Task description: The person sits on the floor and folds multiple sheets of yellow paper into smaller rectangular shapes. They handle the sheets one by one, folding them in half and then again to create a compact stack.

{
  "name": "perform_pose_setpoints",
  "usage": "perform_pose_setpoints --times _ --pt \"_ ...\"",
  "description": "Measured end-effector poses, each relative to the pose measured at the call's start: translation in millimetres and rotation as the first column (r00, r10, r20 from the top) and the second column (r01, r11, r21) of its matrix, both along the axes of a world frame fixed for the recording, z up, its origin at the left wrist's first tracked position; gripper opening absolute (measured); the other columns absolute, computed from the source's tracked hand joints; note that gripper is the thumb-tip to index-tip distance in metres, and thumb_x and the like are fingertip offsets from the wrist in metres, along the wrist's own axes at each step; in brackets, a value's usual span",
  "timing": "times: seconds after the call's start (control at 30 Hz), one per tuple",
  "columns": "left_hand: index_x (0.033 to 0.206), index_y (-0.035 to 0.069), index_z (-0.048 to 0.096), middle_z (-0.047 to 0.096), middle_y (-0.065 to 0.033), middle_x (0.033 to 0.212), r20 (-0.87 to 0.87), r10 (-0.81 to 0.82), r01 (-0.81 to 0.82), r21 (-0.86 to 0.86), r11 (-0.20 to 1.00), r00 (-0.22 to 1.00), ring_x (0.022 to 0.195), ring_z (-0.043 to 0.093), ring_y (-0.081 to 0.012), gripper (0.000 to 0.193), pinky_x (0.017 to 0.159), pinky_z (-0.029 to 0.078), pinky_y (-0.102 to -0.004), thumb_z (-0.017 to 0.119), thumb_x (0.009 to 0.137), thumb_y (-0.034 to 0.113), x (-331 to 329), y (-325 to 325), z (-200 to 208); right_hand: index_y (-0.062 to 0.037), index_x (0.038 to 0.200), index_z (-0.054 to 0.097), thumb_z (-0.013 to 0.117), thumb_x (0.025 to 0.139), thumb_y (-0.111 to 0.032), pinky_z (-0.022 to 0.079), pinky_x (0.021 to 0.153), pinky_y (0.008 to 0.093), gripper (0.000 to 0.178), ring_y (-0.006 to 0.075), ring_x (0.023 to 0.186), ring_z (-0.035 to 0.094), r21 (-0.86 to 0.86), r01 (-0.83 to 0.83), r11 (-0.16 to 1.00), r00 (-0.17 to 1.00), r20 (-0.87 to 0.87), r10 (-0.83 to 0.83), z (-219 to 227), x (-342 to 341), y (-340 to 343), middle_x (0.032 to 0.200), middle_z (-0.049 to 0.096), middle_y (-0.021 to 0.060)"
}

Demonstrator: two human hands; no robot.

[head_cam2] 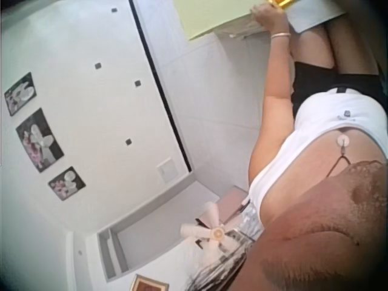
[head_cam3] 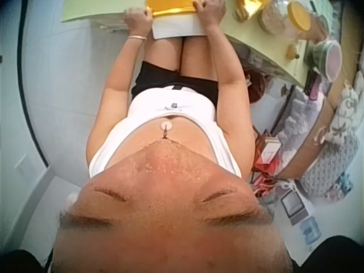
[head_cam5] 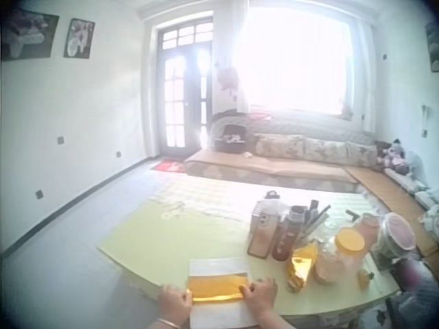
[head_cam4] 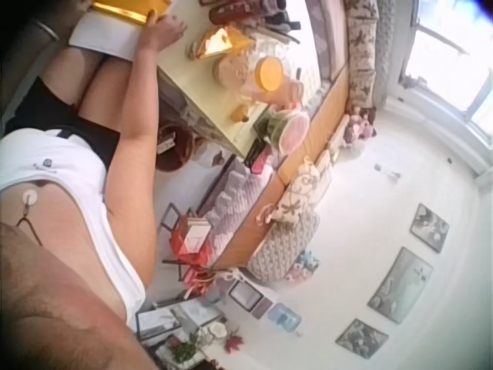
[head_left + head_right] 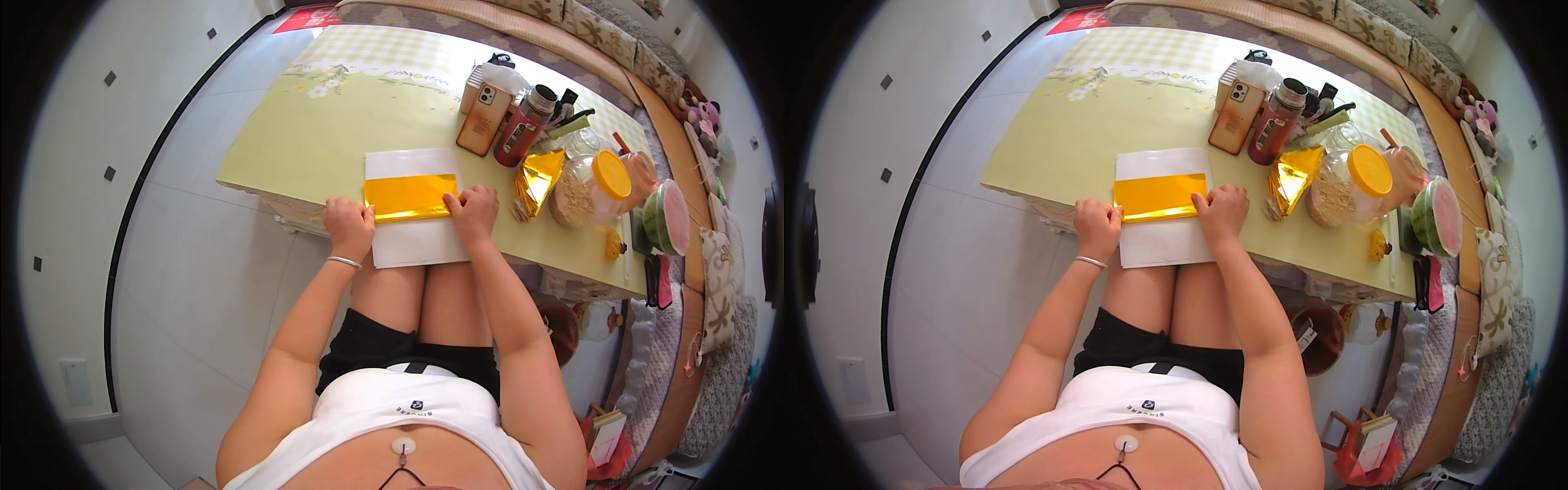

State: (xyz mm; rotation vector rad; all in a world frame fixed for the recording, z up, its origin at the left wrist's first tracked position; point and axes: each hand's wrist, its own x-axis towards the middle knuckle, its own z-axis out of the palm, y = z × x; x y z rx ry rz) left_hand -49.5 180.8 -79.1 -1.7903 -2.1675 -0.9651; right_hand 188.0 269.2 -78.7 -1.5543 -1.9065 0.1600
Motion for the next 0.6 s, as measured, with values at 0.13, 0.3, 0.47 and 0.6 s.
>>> perform_pose_setpoints --times 0.13,0.3,0.47,0.6 --pt "0.078 0.008 0.069 0.063 -0.0086 0.085 -0.026 -0.007 0.005 -0.071 0.997 1.0 0.095 0.054 -0.0315 0.012 0.084 0.043 -0.0474 0.073 0.079 0.019 0.5 2.6 3.7 -0.0085 0.069 0.07 0.081 0.075 -0.036 0.043 0.087 0.0446 0.03 0.0305 0.102 0.053 0.002 0.002 1.0 1.0 0.012 -0.002 -0.8 0.9 -0.2 0.091 0.062 0.0069" --pt "0.114 0.007 0.068 0.067 -0.0128 0.115 -0.346 -0.328 0.373 0.072 0.925 0.879 0.124 0.051 -0.0348 0.034 0.103 0.04 -0.0514 0.066 0.082 0.016 -1.0 13.4 18.2 -0.0065 0.107 0.068 0.077 0.078 -0.03 0.042 0.095 0.0462 0.038 0.033 0.113 0.053 -0.051 0.057 0.997 0.996 0.075 -0.053 12.0 -5.6 -3.5 0.109 0.063 0.0109" --pt "0.137 0.008 0.055 0.044 -0.0183 0.151 -0.306 -0.689 0.561 -0.412 0.718 0.657 0.14 0.04 -0.0371 0.058 0.113 0.033 -0.0561 0.063 0.084 0.029 -8.1 22.7 13.7 -0.0018 0.133 0.055 0.059 0.091 -0.028 0.021 0.12 0.046 0.05 0.0354 0.144 0.034 0.103 -0.374 0.922 0.893 0.309 0.328 -5.3 -29.7 -19.4 0.148 0.045 0.0197" --pt "0.154 0.013 0.034 0.026 -0.015 0.161 -0.282 -0.673 0.511 -0.473 0.718 0.684 0.15 0.021 -0.03 0.082 0.12 0.011 -0.0543 0.051 0.089 0.06 -18.5 -8.7 14.3 -0.0037 0.152 0.033 0.06 0.093 -0.041 0.016 0.122 0.0423 0.074 0.0299 0.15 0.023 -0.134 -0.559 0.818 0.788 0.22 0.575 3.6 -31.3 -62.8 0.16 0.027 0.0184"
